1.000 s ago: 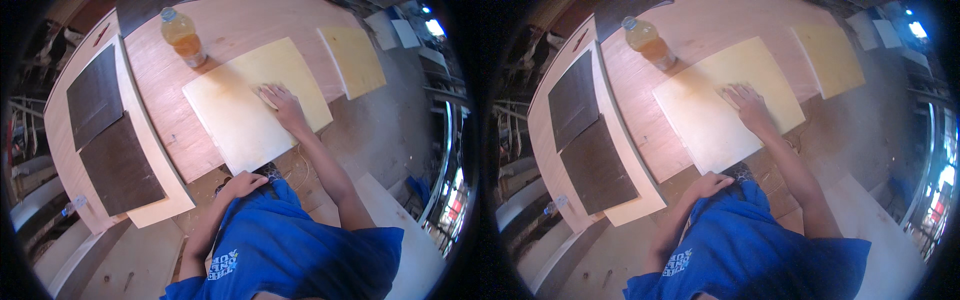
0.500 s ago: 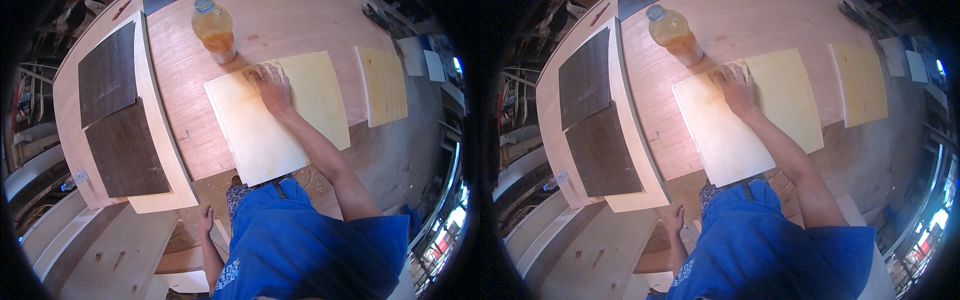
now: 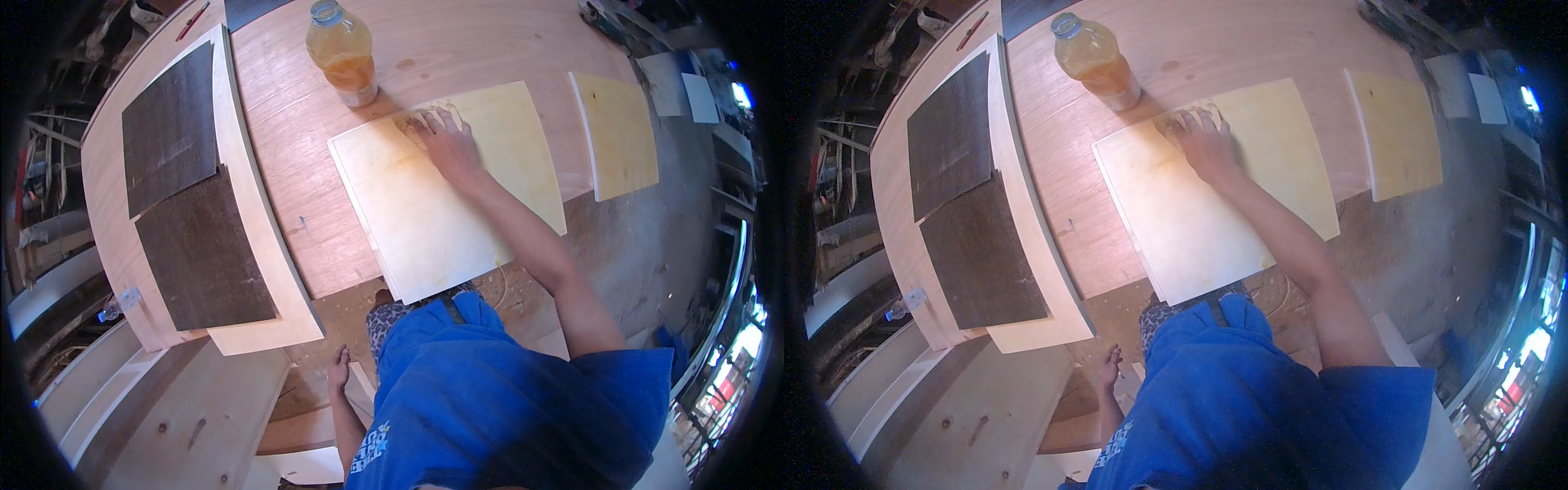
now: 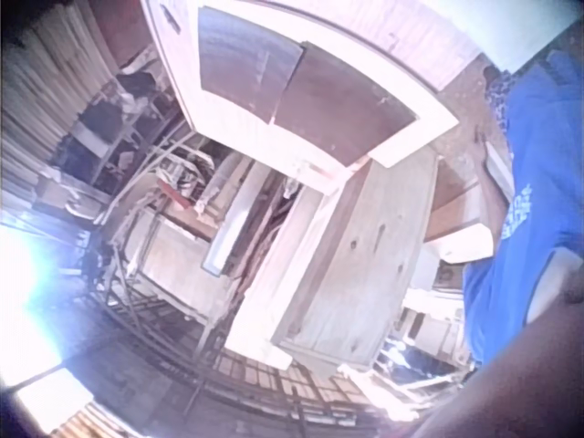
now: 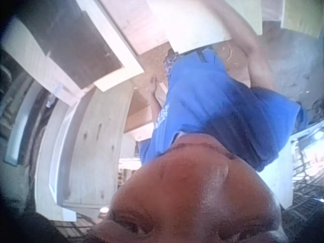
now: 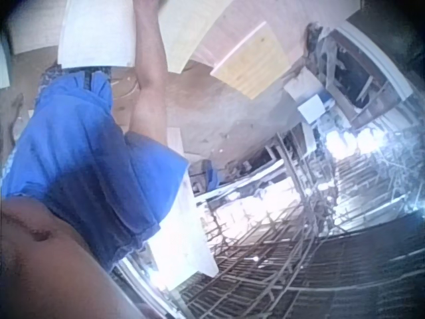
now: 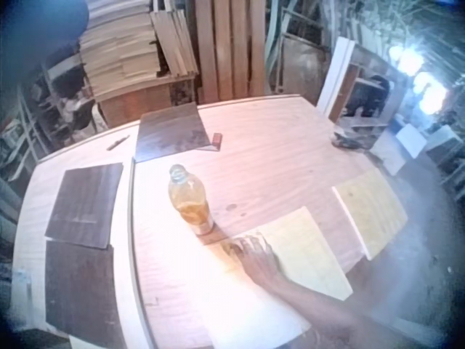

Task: The person pours a yellow liquid from a plastic bottle onto a rectangular wooden board and spreads it evenly with a cloth. The person flips the board over and repeats the application on the other side, then sets the board aside.

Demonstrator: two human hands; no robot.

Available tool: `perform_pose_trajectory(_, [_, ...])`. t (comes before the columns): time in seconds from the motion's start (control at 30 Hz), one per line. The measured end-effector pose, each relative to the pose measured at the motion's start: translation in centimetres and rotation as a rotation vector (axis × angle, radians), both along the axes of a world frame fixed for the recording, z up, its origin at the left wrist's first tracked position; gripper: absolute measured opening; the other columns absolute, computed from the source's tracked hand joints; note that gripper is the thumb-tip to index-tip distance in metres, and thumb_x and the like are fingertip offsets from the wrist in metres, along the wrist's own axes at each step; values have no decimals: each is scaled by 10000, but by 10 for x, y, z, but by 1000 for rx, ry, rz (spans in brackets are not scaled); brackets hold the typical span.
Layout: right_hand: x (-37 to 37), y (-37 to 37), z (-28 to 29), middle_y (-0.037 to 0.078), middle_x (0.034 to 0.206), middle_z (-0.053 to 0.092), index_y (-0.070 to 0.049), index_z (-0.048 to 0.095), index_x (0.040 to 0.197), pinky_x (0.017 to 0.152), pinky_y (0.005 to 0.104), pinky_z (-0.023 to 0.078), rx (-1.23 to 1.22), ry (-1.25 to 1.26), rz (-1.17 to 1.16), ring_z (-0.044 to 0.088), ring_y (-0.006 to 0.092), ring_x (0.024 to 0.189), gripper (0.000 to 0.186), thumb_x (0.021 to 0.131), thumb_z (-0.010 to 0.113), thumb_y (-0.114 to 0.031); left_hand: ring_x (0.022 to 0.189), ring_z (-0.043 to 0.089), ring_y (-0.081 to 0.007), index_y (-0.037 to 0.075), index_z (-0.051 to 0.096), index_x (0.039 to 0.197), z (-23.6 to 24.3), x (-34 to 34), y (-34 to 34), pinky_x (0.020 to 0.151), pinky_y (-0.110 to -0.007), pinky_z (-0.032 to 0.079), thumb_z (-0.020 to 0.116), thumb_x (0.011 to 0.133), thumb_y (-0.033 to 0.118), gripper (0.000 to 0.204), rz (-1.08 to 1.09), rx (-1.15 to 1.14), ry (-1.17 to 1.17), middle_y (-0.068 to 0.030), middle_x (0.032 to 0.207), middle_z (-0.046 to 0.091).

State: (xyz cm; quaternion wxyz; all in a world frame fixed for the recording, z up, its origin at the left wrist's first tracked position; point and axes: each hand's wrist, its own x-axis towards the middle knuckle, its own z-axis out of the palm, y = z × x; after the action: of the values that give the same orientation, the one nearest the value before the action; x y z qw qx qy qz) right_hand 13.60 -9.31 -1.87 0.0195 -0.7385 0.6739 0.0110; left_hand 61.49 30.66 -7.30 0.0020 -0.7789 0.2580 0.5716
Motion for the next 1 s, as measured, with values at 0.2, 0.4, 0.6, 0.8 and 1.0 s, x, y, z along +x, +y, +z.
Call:
perform_pose_trajectory(0.2, [-10, -5, 3, 43, 1452, 569, -220, 614, 1381, 997, 530, 480, -51, -25, 7, 500, 285, 1382, 409, 981, 547, -164, 1235, 617, -287, 120, 460, 1546, 2, 19, -26, 950, -421, 474, 514, 1038, 550, 668, -100, 22, 70, -150, 1475, 578])
perform_pose_trajectory(0.4, [-30, 51, 15, 77, 1440, 592, -210, 616, 1386, 1031, 487, 490, 117, -147, -28, 534, 332, 1356, 431, 978, 515, -117, 1182, 648, -274, 109, 486, 1530, -13, 42, -9, 927, -365, 484, 526, 1040, 531, 648, -211, 41, 73, -145, 1444, 603])
perform_pose_trajectory(0.6, [-54, 203, 43, 81, 1449, 568, -196, 598, 1389, 1025, 482, 501, 313, -147, -40, 539, 346, 1339, 468, 949, 517, -59, 1041, 655, -226, 39, 549, 1468, -32, 61, -9, 962, -363, 504, 529, 1069, 420, 552, -321, -8, 96, -174, 1199, 697])
perform_pose_trajectory(0.8, [-25, 320, 100, 76, 1309, 651, -161, 635, 1331, 990, 473, 518, 822, -215, -327, 595, 325, 1260, 440, 921, 525, -43, 1091, 661, -240, 35, 545, 1467, -35, 76, -46, 983, -368, 505, 520, 1073, 410, 546, -438, -97, 79, -197, 1269, 686])
perform_pose_trajectory(1.0, [-3, 301, 98, 144, 1397, 628, -99, 626, 1375, 1126, 450, 442, 115, -599, -246, 567, 360, 1316, 614, 805, 524, 101, 1118, 668, -251, 36, 576, 1437, -34, 95, -51, 1019, -365, 496, 530, 1057, 412, 537, -397, -101, 79, -198, 1287, 686])
